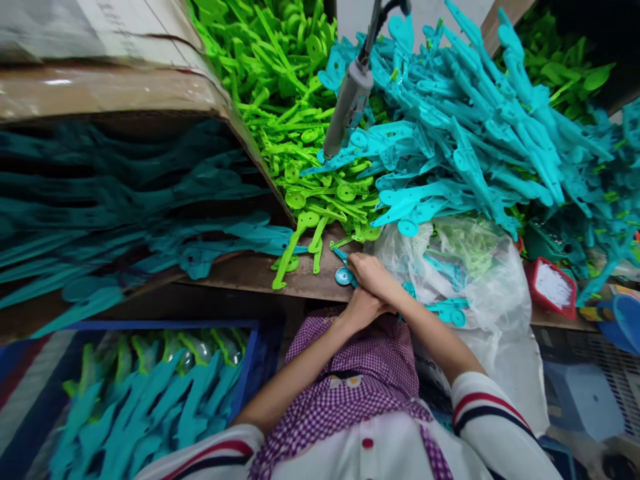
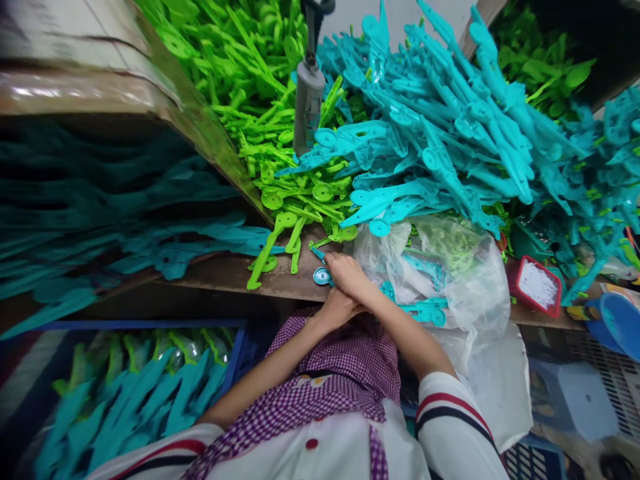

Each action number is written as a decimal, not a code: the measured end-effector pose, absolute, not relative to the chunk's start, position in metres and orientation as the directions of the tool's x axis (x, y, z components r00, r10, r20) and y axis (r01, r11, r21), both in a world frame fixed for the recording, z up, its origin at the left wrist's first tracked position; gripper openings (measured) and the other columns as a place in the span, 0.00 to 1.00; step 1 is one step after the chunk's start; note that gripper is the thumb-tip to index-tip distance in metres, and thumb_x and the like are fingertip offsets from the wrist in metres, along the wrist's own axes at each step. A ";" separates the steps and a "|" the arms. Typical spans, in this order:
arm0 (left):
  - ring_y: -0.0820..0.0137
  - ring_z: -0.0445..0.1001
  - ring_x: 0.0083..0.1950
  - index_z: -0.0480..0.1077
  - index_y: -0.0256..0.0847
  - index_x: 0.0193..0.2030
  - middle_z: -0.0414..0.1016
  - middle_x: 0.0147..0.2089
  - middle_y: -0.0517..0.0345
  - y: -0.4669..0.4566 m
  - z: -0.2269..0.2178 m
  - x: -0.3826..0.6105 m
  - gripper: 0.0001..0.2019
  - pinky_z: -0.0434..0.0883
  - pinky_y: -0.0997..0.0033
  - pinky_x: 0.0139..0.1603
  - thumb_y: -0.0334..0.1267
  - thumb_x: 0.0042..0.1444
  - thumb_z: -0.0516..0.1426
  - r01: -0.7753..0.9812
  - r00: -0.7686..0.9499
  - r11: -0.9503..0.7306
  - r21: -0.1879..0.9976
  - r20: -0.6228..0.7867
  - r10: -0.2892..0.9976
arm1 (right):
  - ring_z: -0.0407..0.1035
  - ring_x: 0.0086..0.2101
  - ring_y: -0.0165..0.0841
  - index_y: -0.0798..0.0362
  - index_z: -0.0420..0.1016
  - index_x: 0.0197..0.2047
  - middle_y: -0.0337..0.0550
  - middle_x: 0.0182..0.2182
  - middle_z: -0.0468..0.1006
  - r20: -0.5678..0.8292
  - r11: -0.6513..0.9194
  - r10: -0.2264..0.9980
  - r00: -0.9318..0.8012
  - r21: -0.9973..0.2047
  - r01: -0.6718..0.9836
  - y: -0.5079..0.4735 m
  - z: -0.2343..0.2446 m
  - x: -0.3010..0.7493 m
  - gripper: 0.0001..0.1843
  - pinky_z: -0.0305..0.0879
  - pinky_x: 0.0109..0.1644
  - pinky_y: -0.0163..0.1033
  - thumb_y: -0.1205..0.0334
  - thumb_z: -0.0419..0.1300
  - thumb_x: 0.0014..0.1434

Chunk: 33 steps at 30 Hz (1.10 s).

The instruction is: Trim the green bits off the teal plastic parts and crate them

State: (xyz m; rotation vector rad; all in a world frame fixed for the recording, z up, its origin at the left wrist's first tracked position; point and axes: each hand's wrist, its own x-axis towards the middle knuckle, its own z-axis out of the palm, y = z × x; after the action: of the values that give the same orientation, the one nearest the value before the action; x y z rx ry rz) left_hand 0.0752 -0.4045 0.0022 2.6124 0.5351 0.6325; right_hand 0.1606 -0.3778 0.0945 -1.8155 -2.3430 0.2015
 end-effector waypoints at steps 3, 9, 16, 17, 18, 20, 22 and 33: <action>0.51 0.77 0.49 0.78 0.37 0.51 0.81 0.48 0.44 -0.404 0.005 0.075 0.17 0.72 0.54 0.51 0.46 0.65 0.56 0.283 0.826 -0.857 0.430 0.344 0.445 | 0.72 0.43 0.34 0.54 0.73 0.48 0.47 0.42 0.77 0.069 0.243 0.970 -0.233 -0.259 0.935 -0.380 0.094 0.162 0.10 0.62 0.47 0.34 0.66 0.51 0.70; 0.50 0.76 0.53 0.77 0.38 0.53 0.80 0.50 0.43 -0.408 0.002 0.075 0.18 0.70 0.50 0.56 0.46 0.64 0.57 0.303 0.803 -0.865 0.399 0.383 0.457 | 0.71 0.48 0.35 0.53 0.72 0.53 0.48 0.46 0.76 0.147 0.275 0.961 -0.235 -0.401 0.874 -0.388 0.089 0.167 0.12 0.64 0.53 0.37 0.61 0.53 0.70; 0.55 0.72 0.59 0.75 0.44 0.54 0.79 0.51 0.47 -0.409 0.001 0.047 0.14 0.55 0.40 0.70 0.42 0.64 0.57 0.256 0.734 -0.914 0.314 0.552 0.395 | 0.68 0.55 0.38 0.50 0.68 0.61 0.50 0.53 0.73 0.350 0.265 0.935 -0.058 -0.582 0.769 -0.450 0.092 0.181 0.18 0.64 0.61 0.44 0.57 0.53 0.70; 0.58 0.72 0.59 0.75 0.46 0.55 0.79 0.52 0.49 -0.409 0.002 0.040 0.14 0.53 0.40 0.71 0.42 0.64 0.57 0.225 0.733 -0.926 0.304 0.573 0.366 | 0.68 0.55 0.38 0.49 0.70 0.59 0.49 0.53 0.74 0.363 0.241 0.932 -0.009 -0.599 0.764 -0.464 0.095 0.186 0.17 0.64 0.61 0.45 0.57 0.52 0.70; 0.60 0.73 0.59 0.73 0.48 0.57 0.78 0.53 0.51 -0.408 0.003 0.033 0.16 0.51 0.41 0.72 0.43 0.64 0.58 0.194 0.733 -0.935 0.298 0.589 0.340 | 0.68 0.55 0.38 0.48 0.71 0.58 0.49 0.53 0.74 0.375 0.213 0.926 0.044 -0.613 0.761 -0.478 0.100 0.192 0.16 0.65 0.61 0.46 0.57 0.52 0.70; 0.63 0.73 0.57 0.70 0.51 0.62 0.77 0.55 0.53 -0.407 0.006 0.022 0.19 0.51 0.43 0.72 0.45 0.64 0.58 0.143 0.731 -0.946 0.292 0.613 0.300 | 0.69 0.55 0.40 0.47 0.73 0.55 0.48 0.52 0.75 0.409 0.151 0.897 0.167 -0.639 0.754 -0.508 0.110 0.207 0.14 0.65 0.61 0.48 0.57 0.54 0.69; 0.64 0.74 0.57 0.68 0.52 0.63 0.77 0.55 0.54 -0.407 0.008 0.020 0.21 0.50 0.43 0.72 0.46 0.64 0.59 0.125 0.719 -0.946 0.299 0.630 0.294 | 0.70 0.53 0.40 0.46 0.75 0.52 0.47 0.50 0.76 0.464 0.086 0.827 0.318 -0.664 0.743 -0.533 0.122 0.225 0.12 0.65 0.60 0.49 0.56 0.56 0.68; 0.62 0.72 0.57 0.68 0.53 0.63 0.76 0.56 0.53 -0.403 0.010 0.070 0.21 0.50 0.44 0.71 0.48 0.65 0.56 0.292 0.715 -0.899 0.325 0.550 0.431 | 0.73 0.45 0.39 0.53 0.78 0.47 0.50 0.45 0.80 0.367 -0.195 0.841 0.397 -0.478 0.856 -0.455 0.110 0.337 0.17 0.67 0.52 0.43 0.55 0.51 0.67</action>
State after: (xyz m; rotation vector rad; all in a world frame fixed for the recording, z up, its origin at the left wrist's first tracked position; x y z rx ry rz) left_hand 0.0701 -0.4028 0.0097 2.7067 0.5787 0.9485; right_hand 0.3372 -0.4554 0.1099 -2.0336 -1.4447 -0.0306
